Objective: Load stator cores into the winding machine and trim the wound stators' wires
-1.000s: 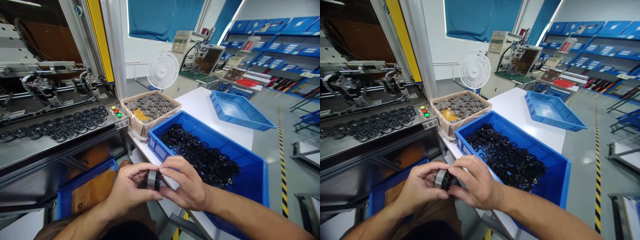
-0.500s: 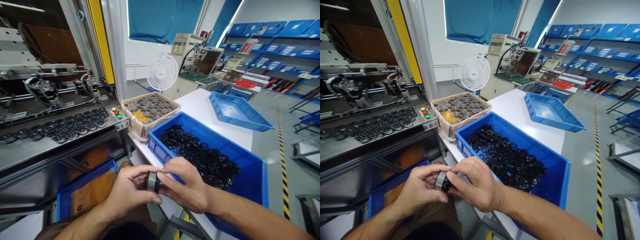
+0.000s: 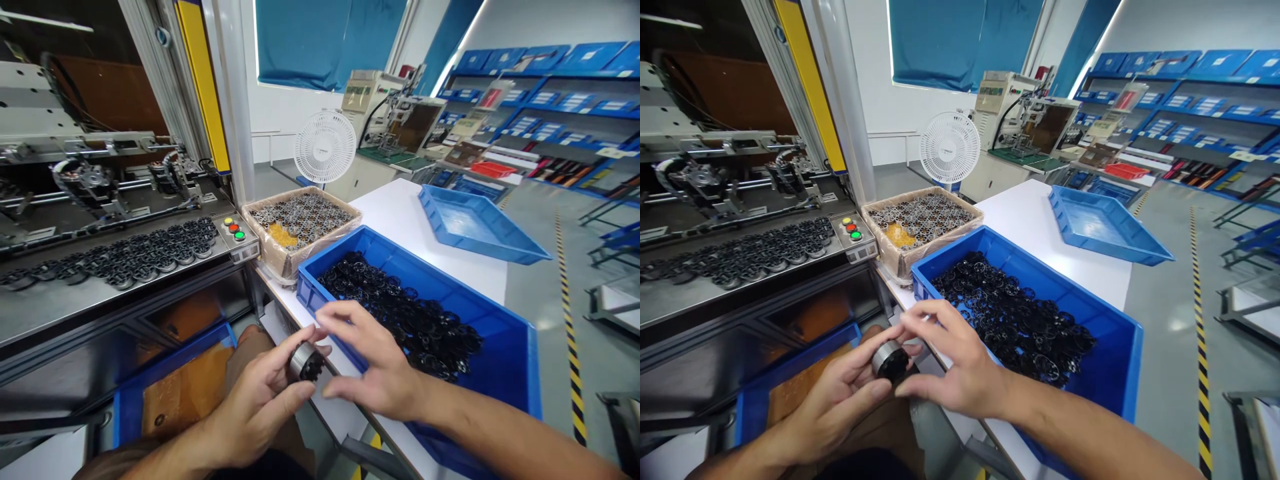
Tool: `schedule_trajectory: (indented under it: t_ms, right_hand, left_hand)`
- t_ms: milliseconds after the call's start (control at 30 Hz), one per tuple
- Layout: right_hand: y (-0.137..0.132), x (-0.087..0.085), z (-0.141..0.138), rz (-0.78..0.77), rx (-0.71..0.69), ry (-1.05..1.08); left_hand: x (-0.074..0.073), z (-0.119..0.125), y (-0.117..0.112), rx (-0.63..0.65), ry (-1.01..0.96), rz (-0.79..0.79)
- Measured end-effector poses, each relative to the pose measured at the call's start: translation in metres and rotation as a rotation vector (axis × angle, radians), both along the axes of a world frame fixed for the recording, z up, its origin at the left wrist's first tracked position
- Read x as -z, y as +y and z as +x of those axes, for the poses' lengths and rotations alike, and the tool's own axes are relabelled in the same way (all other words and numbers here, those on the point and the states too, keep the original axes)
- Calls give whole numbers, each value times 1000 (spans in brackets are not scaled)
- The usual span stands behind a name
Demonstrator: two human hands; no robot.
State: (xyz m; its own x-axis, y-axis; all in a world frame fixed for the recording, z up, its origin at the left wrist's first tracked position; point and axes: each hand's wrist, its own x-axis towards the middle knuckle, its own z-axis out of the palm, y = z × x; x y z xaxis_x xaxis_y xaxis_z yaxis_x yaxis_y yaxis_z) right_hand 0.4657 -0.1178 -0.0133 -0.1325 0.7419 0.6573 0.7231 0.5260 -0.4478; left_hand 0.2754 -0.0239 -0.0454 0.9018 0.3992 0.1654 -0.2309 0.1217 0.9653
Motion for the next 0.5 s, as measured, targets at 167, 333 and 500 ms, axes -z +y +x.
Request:
schedule_trajectory:
  t_ms: [167,333,500]
  right_hand:
    - [3,4,-2,-199,-44,198]
    - [2,9,-1,-199,0,131]
    - [1,22,20,-128,199,-168]
  left_hand:
    - [4,-9,-5,39,81,277]
    - [9,-6,-3,-8,132,274]
    - [4,-49,56,-391,284,517]
